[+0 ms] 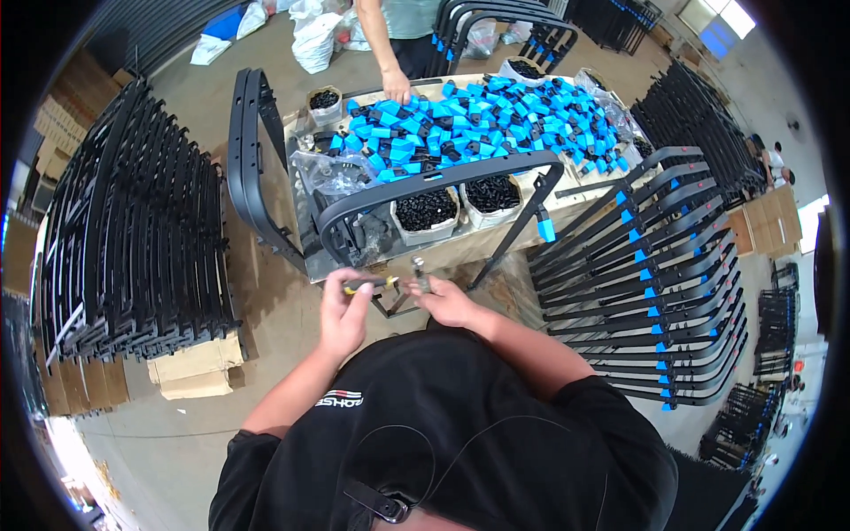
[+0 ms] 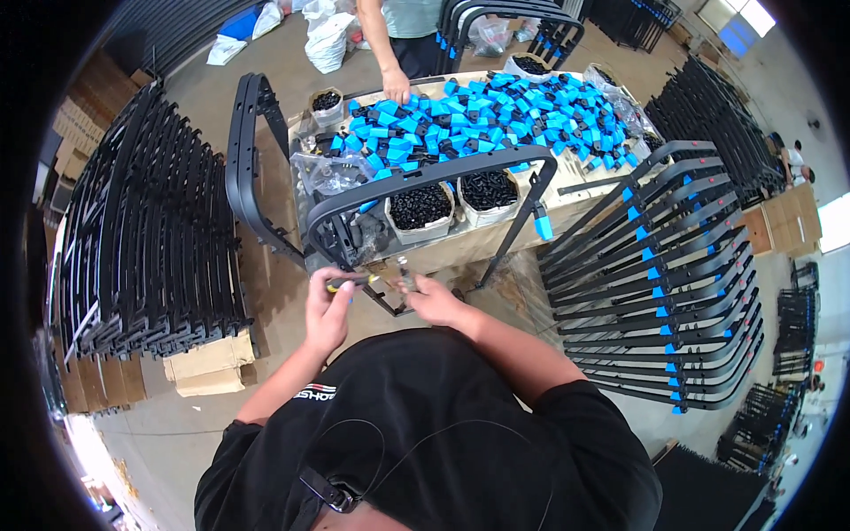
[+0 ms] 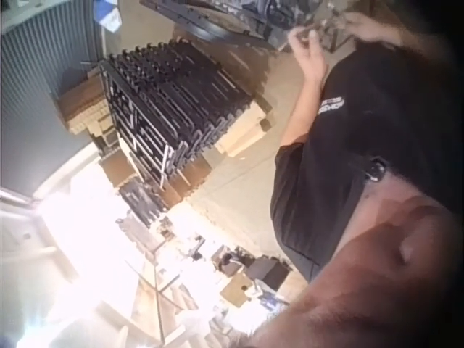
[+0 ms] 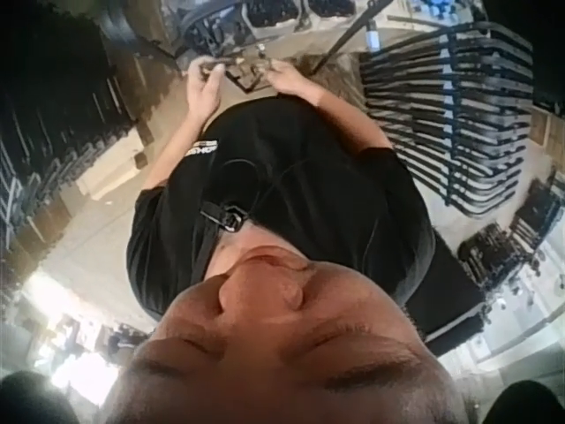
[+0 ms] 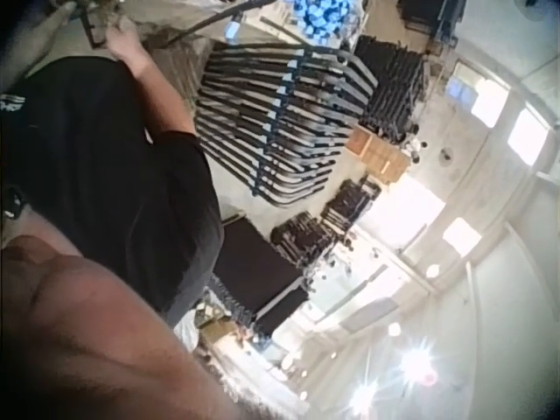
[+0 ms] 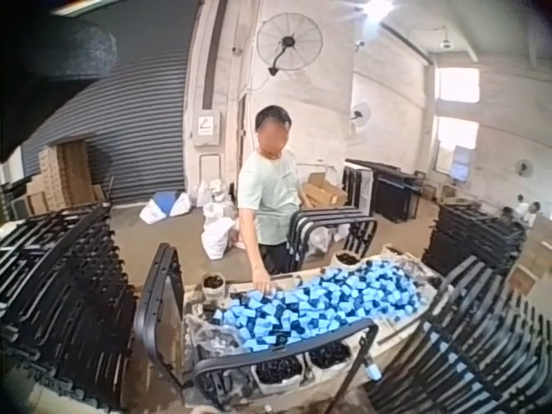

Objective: Assembling plastic caps and bushings onto a metal frame.

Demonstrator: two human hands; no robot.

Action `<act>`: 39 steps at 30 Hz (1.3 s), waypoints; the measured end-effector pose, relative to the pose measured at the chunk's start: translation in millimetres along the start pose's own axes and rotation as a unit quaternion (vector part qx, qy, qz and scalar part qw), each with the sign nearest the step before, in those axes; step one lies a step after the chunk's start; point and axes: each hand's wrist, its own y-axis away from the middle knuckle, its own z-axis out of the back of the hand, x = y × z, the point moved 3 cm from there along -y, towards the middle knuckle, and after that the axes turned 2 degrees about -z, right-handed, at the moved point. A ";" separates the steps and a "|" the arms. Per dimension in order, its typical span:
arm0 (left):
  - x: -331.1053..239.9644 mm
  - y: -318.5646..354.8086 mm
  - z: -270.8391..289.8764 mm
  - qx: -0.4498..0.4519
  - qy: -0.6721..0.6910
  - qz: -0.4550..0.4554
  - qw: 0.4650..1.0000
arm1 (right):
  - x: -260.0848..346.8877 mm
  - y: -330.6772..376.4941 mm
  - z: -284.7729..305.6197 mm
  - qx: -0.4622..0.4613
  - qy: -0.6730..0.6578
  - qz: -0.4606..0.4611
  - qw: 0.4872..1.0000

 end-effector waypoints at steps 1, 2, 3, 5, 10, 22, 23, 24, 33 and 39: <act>7.1 -8.8 -15.4 0.014 0.057 0.038 0.998 | 7.1 -2.8 -7.5 0.021 0.054 0.040 0.998; 8.8 -19.1 -29.9 0.026 0.118 0.076 0.990 | 16.4 -4.6 -16.1 0.041 0.113 0.078 0.990; 8.9 -24.8 -37.9 0.032 0.180 0.155 0.971 | 24.0 -5.8 -23.1 0.056 0.087 0.080 0.991; 23.9 -43.2 -45.4 0.061 0.080 0.085 0.991 | 12.1 -13.0 -5.9 0.035 0.049 -0.005 0.998; 35.8 -26.6 -16.2 0.038 -0.106 0.065 0.991 | 31.0 -32.8 35.1 -0.186 0.238 -0.044 0.952; 59.8 30.1 47.1 -0.017 -0.260 0.254 0.932 | 39.6 -57.4 85.3 -0.314 0.425 0.080 0.845; 63.1 28.5 56.8 -0.040 -0.313 0.234 0.920 | 25.1 -41.7 96.5 -0.332 0.397 0.129 0.846; 67.8 25.7 60.6 -0.040 -0.309 0.237 0.920 | 13.1 -22.9 107.6 -0.362 0.355 0.118 0.854; 104.8 -17.8 48.6 -0.116 -0.271 0.316 0.902 | 52.3 42.6 253.6 -0.561 0.487 0.034 0.669; 128.2 -22.2 45.6 -0.139 -0.370 0.161 0.905 | 32.1 16.6 309.4 -0.472 0.406 -0.097 0.777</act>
